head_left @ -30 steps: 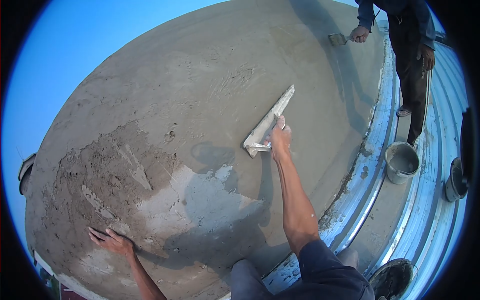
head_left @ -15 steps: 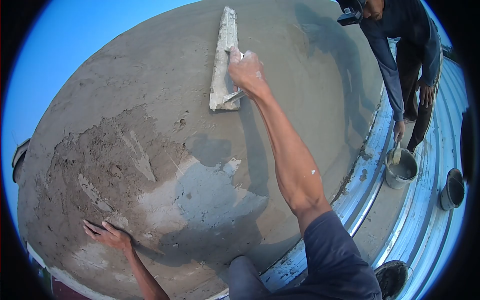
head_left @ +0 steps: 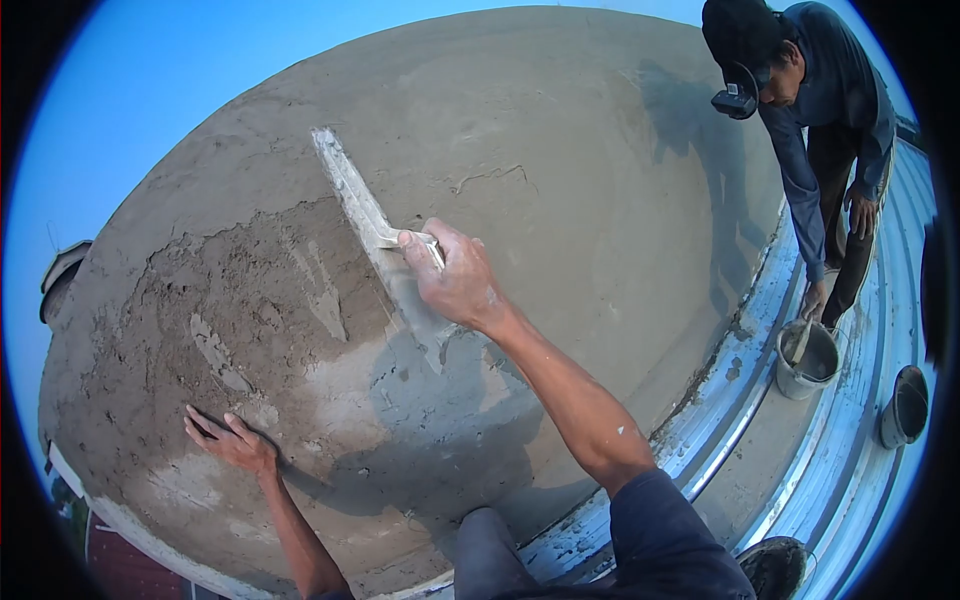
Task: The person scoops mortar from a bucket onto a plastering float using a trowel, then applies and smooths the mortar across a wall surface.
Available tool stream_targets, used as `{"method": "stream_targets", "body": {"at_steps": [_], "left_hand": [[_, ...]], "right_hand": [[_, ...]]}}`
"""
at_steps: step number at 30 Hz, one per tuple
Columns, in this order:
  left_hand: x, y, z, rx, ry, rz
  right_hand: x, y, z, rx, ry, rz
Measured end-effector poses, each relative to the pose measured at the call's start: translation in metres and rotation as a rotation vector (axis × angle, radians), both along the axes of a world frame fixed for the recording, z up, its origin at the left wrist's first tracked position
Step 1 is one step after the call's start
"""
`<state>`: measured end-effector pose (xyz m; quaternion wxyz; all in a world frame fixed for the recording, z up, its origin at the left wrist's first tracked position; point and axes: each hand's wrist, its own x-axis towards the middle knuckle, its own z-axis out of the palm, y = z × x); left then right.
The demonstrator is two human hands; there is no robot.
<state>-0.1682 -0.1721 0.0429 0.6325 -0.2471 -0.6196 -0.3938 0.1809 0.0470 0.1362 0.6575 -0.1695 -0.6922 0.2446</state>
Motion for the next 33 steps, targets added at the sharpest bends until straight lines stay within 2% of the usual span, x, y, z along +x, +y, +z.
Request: {"method": "stream_targets", "body": {"at_steps": [1, 6, 9, 11, 14, 17, 18, 20, 22, 23, 24, 27, 28, 30, 33], "left_hand": [[0.000, 0.000, 0.000, 0.005, -0.003, -0.009], [0.003, 0.002, 0.001, 0.006, 0.001, -0.016], [0.005, 0.002, 0.001, 0.008, 0.004, -0.009], [0.006, 0.005, 0.002, 0.018, 0.001, 0.015], [0.003, 0.006, 0.002, 0.034, 0.027, -0.003], [-0.002, 0.002, -0.002, 0.018, 0.006, -0.035], [-0.003, 0.002, -0.001, 0.023, 0.017, -0.039], [-0.004, 0.001, -0.001, 0.015, 0.029, -0.029], [0.001, 0.002, -0.001, 0.015, 0.017, -0.021], [0.002, 0.001, 0.000, 0.007, 0.000, -0.017], [0.001, -0.001, 0.000, 0.001, 0.002, -0.012], [0.000, 0.004, -0.002, 0.023, 0.011, -0.012], [0.000, 0.005, -0.001, 0.033, 0.016, -0.011], [0.000, 0.005, -0.001, 0.040, 0.018, -0.005], [0.002, 0.007, -0.001, 0.042, 0.026, 0.016]], "right_hand": [[0.005, 0.003, -0.017, 0.031, 0.078, 0.005], [0.063, 0.068, -0.089, -0.304, 0.370, -0.452], [0.064, 0.093, -0.084, -0.341, 0.355, -0.593], [0.044, 0.094, -0.067, -0.224, 0.232, -0.628], [0.001, 0.047, -0.045, -0.070, 0.045, -0.476], [-0.017, 0.009, -0.074, 0.054, -0.027, -0.202], [-0.015, 0.001, -0.088, 0.058, -0.015, -0.206], [-0.004, 0.000, -0.115, -0.113, 0.135, -0.209], [0.009, 0.041, -0.144, -0.284, 0.421, -0.488], [0.026, 0.055, -0.150, -0.545, 0.579, -0.306], [0.037, 0.066, -0.149, -0.804, 0.727, -0.114], [0.043, 0.083, -0.128, -0.872, 0.813, 0.019], [0.043, 0.089, -0.117, -0.865, 0.812, 0.019], [0.038, 0.079, -0.079, -0.779, 0.619, -0.060], [0.016, 0.080, -0.038, -0.493, 0.372, -0.186]]}}
